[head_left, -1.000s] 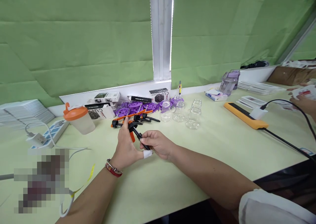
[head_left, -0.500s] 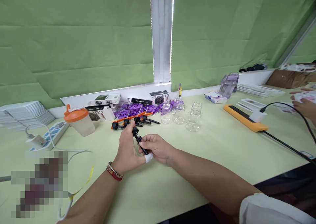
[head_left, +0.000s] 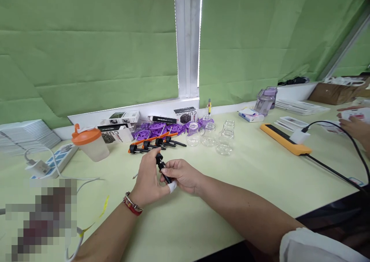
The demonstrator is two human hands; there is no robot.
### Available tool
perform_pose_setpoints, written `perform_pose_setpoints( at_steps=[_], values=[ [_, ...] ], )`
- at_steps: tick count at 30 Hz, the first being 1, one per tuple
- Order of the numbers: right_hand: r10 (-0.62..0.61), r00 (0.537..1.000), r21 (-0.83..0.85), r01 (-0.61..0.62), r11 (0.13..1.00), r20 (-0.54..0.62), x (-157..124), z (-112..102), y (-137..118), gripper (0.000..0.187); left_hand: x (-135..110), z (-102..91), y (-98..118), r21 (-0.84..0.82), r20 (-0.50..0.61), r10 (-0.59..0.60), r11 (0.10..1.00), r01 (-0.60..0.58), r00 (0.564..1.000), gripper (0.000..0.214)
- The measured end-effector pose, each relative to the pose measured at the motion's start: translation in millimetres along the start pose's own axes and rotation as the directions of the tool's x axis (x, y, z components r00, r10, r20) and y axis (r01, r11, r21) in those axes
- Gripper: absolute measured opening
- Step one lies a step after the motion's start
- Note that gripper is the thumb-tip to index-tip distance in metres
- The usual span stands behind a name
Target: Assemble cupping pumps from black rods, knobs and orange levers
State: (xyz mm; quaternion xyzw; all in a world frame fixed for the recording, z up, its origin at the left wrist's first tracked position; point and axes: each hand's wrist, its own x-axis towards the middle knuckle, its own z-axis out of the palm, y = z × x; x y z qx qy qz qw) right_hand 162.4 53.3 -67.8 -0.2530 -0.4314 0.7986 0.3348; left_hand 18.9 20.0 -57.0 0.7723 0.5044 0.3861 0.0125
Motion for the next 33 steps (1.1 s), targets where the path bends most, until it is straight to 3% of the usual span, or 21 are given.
perform_pose_setpoints(
  at_steps=[8, 15, 22, 27, 30, 32, 33],
  values=[
    [-0.008, 1.0, -0.008, 0.008, 1.0, -0.006, -0.4, 1.2, 2.2, 0.039, 0.5, 5.7, 4.3, 0.045, 0.008, -0.027, 0.999, 0.027, 1.0, 0.1],
    [-0.031, 1.0, -0.048, 0.031, 0.998, 0.001, 1.3, -1.7, 4.7, 0.037, -1.4, 8.2, 5.2, 0.105, -0.013, -0.057, 0.993, 0.058, 0.998, 0.091],
    [-0.025, 1.0, -0.057, 0.026, 0.998, 0.015, 1.2, -1.1, 1.7, 0.039, 1.9, 5.2, 5.7, 0.064, 0.006, -0.128, 0.99, 0.127, 0.992, 0.09],
    [0.006, 0.999, -0.092, -0.002, 0.996, 0.042, 1.6, -2.8, -1.5, 0.042, 2.3, 2.7, 5.8, -0.012, 0.063, -0.212, 0.977, 0.214, 0.975, 0.093],
    [0.007, 0.997, -0.197, 0.008, 0.98, 0.072, 5.8, -12.8, -9.7, 0.041, 3.3, -4.6, 4.5, -0.129, 0.128, -0.253, 0.954, 0.269, 0.959, 0.092],
    [-0.06, 0.998, -0.334, 0.067, 0.94, 0.031, 10.2, -25.0, -17.8, 0.036, 5.1, -14.1, 3.8, -0.239, 0.208, -0.294, 0.91, 0.34, 0.933, 0.088],
    [-0.128, 0.992, -0.428, 0.111, 0.897, -0.01, 12.6, -32.4, -21.5, 0.029, 6.2, -19.8, 3.7, -0.306, 0.298, -0.319, 0.861, 0.406, 0.9, 0.083]
  ],
)
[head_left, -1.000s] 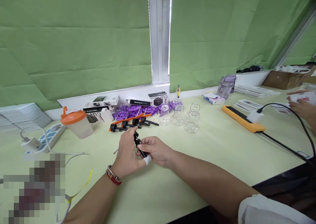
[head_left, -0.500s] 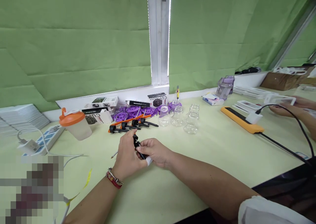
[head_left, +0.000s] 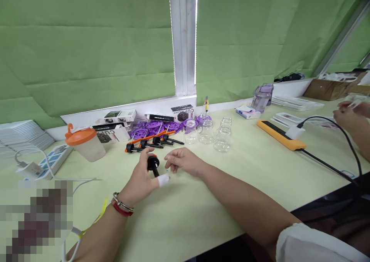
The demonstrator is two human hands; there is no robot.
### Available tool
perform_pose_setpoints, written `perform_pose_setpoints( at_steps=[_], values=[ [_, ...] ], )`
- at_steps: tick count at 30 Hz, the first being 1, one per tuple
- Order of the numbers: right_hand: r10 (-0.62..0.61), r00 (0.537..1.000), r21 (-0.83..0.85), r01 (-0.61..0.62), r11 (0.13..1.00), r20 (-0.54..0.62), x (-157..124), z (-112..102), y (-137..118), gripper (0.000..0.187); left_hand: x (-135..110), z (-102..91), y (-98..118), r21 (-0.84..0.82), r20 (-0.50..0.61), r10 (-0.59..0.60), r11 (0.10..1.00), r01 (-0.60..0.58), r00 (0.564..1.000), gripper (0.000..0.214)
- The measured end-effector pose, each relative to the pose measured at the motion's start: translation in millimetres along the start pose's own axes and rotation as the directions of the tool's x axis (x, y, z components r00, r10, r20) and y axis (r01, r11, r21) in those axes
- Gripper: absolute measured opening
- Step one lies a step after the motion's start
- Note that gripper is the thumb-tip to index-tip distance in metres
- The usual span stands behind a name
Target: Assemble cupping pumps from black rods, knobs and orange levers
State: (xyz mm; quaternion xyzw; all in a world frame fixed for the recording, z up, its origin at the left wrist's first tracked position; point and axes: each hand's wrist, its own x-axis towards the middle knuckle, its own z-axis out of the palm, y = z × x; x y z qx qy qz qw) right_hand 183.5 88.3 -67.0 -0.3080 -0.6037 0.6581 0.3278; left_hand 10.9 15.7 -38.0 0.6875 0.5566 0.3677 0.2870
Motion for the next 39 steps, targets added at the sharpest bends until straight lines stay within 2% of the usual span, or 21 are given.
perform_pose_setpoints(
  at_steps=[2, 3, 5, 8, 12, 15, 20, 25, 27, 28, 30, 32, 33, 35, 39],
  values=[
    [-0.066, 0.993, -0.237, 0.042, 0.971, -0.095, 5.0, -15.2, 2.5, 0.016, -1.9, -10.4, 4.3, -0.184, 0.204, -0.129, 0.969, 0.168, 0.97, 0.072],
    [-0.089, 0.991, -0.359, 0.048, 0.932, -0.1, 6.8, -21.1, 5.0, 0.012, -2.9, -14.6, 6.2, -0.253, 0.293, -0.142, 0.942, 0.22, 0.945, 0.068],
    [-0.121, 0.991, -0.564, 0.066, 0.823, -0.06, 8.9, -27.7, 11.3, 0.013, -4.8, -19.9, 8.8, -0.337, 0.421, -0.141, 0.893, 0.299, 0.896, 0.065],
    [-0.163, 0.985, -0.74, 0.15, 0.656, 0.054, 10.0, -25.0, 20.3, 0.021, -6.2, -20.2, 9.9, -0.4, 0.519, -0.142, 0.831, 0.386, 0.843, 0.061],
    [-0.187, 0.962, -0.832, 0.268, 0.486, 0.201, 13.7, -13.3, 27.6, 0.024, -4.7, -15.9, 7.3, -0.408, 0.595, -0.199, 0.76, 0.506, 0.779, 0.053],
    [-0.189, 0.958, -0.873, 0.277, 0.402, 0.217, 17.4, -8.8, 30.7, 0.018, -2.6, -14.2, 4.8, -0.394, 0.619, -0.231, 0.735, 0.551, 0.751, 0.054],
    [-0.189, 0.965, -0.889, 0.243, 0.388, 0.182, 18.2, -6.8, 28.4, 0.013, 0.8, -12.5, 2.7, -0.383, 0.633, -0.232, 0.735, 0.56, 0.738, 0.054],
    [-0.162, 0.962, -0.893, 0.267, 0.363, 0.221, 14.2, -6.1, 22.0, 0.011, 4.3, -13.2, 1.1, -0.358, 0.656, -0.239, 0.738, 0.573, 0.716, 0.051],
    [-0.167, 0.964, -0.881, 0.258, 0.398, 0.207, 12.5, -7.7, 20.3, 0.008, 5.5, -14.5, -0.6, -0.353, 0.668, -0.234, 0.736, 0.577, 0.707, 0.051],
    [-0.176, 0.969, -0.859, 0.238, 0.452, 0.176, 11.5, -8.9, 19.3, 0.006, 6.0, -15.1, -1.7, -0.354, 0.67, -0.232, 0.736, 0.577, 0.706, 0.052],
    [-0.174, 0.982, -0.739, 0.174, 0.651, 0.077, 8.8, -11.4, 15.4, 0.004, 6.9, -15.8, -3.7, -0.362, 0.67, -0.225, 0.733, 0.576, 0.707, 0.053],
    [-0.131, 0.991, -0.485, 0.12, 0.866, 0.011, 4.8, -12.4, 8.5, 0.005, 7.5, -15.8, -5.2, -0.369, 0.67, -0.222, 0.728, 0.578, 0.708, 0.051],
    [-0.111, 0.994, -0.343, 0.11, 0.933, 0.016, 2.3, -11.7, 4.0, 0.01, 7.8, -15.5, -5.6, -0.375, 0.669, -0.218, 0.726, 0.576, 0.711, 0.051],
    [-0.104, 0.992, -0.142, 0.113, 0.983, 0.07, -3.2, -8.0, -5.1, 0.019, 8.3, -14.7, -5.7, -0.385, 0.667, -0.207, 0.727, 0.569, 0.716, 0.052],
    [-0.068, 0.986, -0.012, 0.07, 0.997, 0.152, -11.1, 4.2, -13.7, 0.024, 9.0, -13.1, -4.9, -0.4, 0.664, -0.177, 0.737, 0.546, 0.726, 0.048]
  ],
)
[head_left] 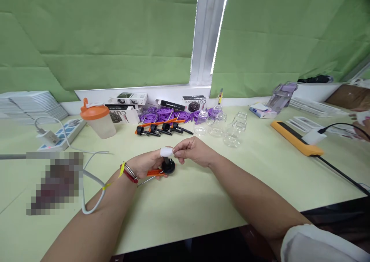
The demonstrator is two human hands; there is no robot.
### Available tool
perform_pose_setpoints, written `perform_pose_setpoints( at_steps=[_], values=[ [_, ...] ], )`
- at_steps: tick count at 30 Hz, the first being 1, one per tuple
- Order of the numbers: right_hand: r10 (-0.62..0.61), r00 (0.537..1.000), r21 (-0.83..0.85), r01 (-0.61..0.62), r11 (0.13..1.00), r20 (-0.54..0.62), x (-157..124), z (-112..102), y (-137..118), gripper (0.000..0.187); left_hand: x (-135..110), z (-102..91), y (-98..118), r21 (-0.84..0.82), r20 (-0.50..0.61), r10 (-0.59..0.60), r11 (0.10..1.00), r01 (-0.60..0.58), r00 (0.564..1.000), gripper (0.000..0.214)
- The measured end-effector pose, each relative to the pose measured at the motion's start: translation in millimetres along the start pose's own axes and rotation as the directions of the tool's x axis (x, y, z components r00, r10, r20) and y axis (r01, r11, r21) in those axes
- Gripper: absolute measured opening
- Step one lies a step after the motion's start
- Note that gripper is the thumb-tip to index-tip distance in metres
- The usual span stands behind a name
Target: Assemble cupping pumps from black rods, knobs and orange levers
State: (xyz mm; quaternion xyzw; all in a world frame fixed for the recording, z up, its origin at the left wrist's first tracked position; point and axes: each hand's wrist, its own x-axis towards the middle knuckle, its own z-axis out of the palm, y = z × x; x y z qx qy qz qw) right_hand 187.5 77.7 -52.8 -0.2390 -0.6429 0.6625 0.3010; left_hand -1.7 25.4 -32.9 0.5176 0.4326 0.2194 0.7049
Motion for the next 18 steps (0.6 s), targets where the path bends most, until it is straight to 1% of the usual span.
perform_pose_setpoints(
  at_steps=[2, 4, 7, 11, 13, 18],
  values=[
    [0.028, 1.0, 0.021, -0.028, 0.999, 0.014, -0.1, 4.7, 1.2, 0.024, 0.6, 0.0, -0.1, -0.005, 0.017, 0.009, 1.0, -0.009, 1.0, 0.044],
    [0.03, 0.999, 0.007, -0.03, 1.0, 0.015, 0.7, 7.2, 3.5, 0.023, 1.4, -0.6, -0.9, -0.008, 0.026, 0.005, 1.0, -0.004, 1.0, 0.044],
    [-0.008, 1.0, -0.045, 0.008, 0.999, 0.01, 2.2, 8.8, 4.9, 0.017, 2.8, -2.1, -3.0, 0.002, 0.005, -0.02, 1.0, 0.02, 1.0, 0.049],
    [-0.09, 0.996, -0.122, 0.09, 0.988, 0.007, 4.1, 11.5, 5.4, 0.012, 4.0, -2.1, -4.9, 0.003, -0.057, -0.04, 0.999, 0.04, 0.998, 0.051],
    [-0.118, 0.993, -0.149, 0.117, 0.982, 0.006, 5.3, 12.6, 7.4, 0.012, 4.1, -1.1, -4.7, 0.002, -0.071, -0.048, 0.999, 0.048, 0.996, 0.051],
    [-0.139, 0.99, -0.214, 0.138, 0.967, 0.01, 7.5, 13.1, 11.8, 0.019, 4.1, 0.7, -3.6, 0.0, -0.076, -0.049, 0.999, 0.049, 0.996, 0.049]
  ],
)
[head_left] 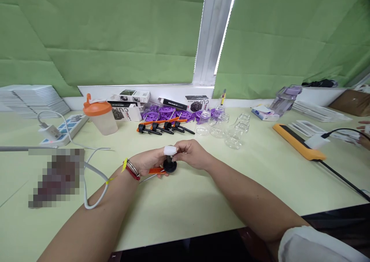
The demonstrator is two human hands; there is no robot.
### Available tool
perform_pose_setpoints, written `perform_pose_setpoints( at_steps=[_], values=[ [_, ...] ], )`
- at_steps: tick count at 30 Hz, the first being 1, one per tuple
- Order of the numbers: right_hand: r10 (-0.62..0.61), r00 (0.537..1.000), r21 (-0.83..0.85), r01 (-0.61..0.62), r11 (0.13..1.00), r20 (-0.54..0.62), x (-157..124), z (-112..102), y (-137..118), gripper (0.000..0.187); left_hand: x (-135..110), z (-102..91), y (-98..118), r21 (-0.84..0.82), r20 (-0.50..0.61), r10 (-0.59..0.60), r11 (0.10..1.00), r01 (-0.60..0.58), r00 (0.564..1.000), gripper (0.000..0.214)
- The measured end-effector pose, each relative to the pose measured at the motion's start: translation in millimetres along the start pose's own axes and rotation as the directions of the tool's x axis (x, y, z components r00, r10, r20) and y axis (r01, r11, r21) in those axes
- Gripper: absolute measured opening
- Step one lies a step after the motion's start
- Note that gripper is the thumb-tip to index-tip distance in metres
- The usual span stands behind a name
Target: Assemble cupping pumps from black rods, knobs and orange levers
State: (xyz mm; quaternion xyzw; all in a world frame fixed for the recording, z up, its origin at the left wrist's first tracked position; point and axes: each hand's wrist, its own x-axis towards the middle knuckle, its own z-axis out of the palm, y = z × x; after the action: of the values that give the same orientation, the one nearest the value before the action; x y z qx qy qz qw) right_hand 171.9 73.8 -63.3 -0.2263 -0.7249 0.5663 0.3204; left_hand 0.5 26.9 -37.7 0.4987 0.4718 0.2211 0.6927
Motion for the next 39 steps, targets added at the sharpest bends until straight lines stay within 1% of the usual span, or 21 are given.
perform_pose_setpoints(
  at_steps=[4, 7, 14, 18, 22, 27, 33, 39],
  values=[
    [-0.014, 1.0, -0.063, 0.015, 0.998, 0.013, 0.0, -0.3, -4.5, 0.017, 0.6, 1.5, 0.6, 0.031, -0.009, -0.009, 0.999, 0.009, 1.0, 0.048],
    [-0.019, 0.999, -0.076, 0.022, 0.997, 0.039, -0.3, -1.2, -8.6, 0.014, 0.4, 3.2, 1.4, 0.045, -0.02, -0.018, 0.999, 0.019, 1.0, 0.05],
    [0.019, 0.997, -0.013, -0.018, 1.0, 0.073, 0.4, -3.5, -6.0, 0.016, -1.6, 4.6, 3.0, 0.051, -0.015, -0.018, 0.999, 0.018, 1.0, 0.05],
    [0.02, 0.996, 0.029, -0.023, 0.999, 0.089, 0.8, -4.1, -4.3, 0.019, -0.7, 5.0, 3.2, 0.046, -0.031, -0.032, 0.998, 0.033, 0.999, 0.05],
    [0.021, 0.996, 0.035, -0.024, 0.999, 0.082, 0.3, -3.7, -4.4, 0.017, -0.2, 5.7, 3.9, 0.064, -0.044, -0.041, 0.997, 0.044, 0.998, 0.049],
    [0.015, 0.999, 0.041, -0.017, 0.999, 0.045, -0.2, -0.9, -5.5, 0.014, 0.6, 3.3, 1.8, 0.061, -0.026, -0.027, 0.998, 0.029, 0.999, 0.048],
    [0.034, 0.997, 0.046, -0.037, 0.998, 0.068, 0.6, -1.9, -5.8, 0.015, 1.6, 0.4, -2.5, 0.075, -0.045, -0.028, 0.997, 0.031, 0.999, 0.046],
    [0.037, 0.996, 0.036, -0.039, 0.999, 0.076, 1.1, -4.2, -3.7, 0.016, 0.1, 3.6, 0.2, 0.081, -0.057, -0.038, 0.996, 0.042, 0.998, 0.047]
  ],
)
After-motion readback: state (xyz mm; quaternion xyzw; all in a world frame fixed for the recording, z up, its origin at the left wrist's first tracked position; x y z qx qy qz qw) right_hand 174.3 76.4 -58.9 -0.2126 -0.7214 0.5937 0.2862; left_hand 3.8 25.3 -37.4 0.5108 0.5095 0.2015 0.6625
